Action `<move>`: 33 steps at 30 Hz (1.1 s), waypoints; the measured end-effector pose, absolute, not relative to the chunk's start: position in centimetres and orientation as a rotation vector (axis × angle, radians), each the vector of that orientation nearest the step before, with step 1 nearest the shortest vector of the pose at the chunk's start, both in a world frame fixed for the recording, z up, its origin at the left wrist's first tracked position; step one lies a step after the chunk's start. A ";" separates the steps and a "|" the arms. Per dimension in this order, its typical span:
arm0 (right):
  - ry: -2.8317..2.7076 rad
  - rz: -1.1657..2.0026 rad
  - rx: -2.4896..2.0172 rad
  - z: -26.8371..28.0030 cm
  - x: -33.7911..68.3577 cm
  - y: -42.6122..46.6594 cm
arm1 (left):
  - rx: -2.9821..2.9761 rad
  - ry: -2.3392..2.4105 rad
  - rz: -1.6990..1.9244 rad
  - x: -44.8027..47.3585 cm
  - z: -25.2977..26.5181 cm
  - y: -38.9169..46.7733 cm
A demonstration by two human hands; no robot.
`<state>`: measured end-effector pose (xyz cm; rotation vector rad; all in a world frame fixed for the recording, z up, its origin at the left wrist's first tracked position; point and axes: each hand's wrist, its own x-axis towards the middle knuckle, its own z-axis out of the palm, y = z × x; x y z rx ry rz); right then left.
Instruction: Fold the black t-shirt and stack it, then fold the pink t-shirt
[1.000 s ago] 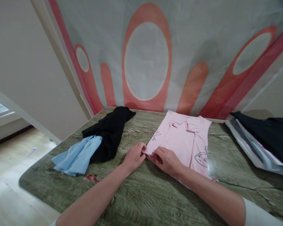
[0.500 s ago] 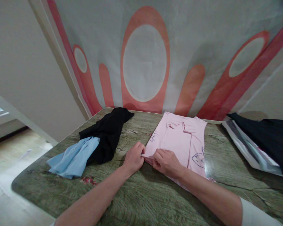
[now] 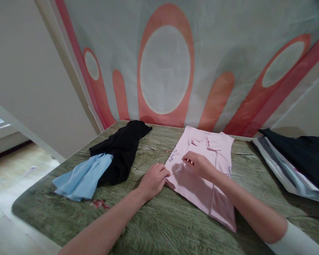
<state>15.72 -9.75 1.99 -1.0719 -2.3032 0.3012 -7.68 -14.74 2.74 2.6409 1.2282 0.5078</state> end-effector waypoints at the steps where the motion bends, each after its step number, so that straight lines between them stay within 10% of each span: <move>1: -2.355 0.310 -1.035 2.3 16.0 -9.1 | 2.645 1.228 0.497 -7.7 2.7 -14.7; 33: -3.135 -0.031 -0.735 5.1 10.7 -11.2 | 2.403 1.269 0.728 -8.6 1.0 -14.1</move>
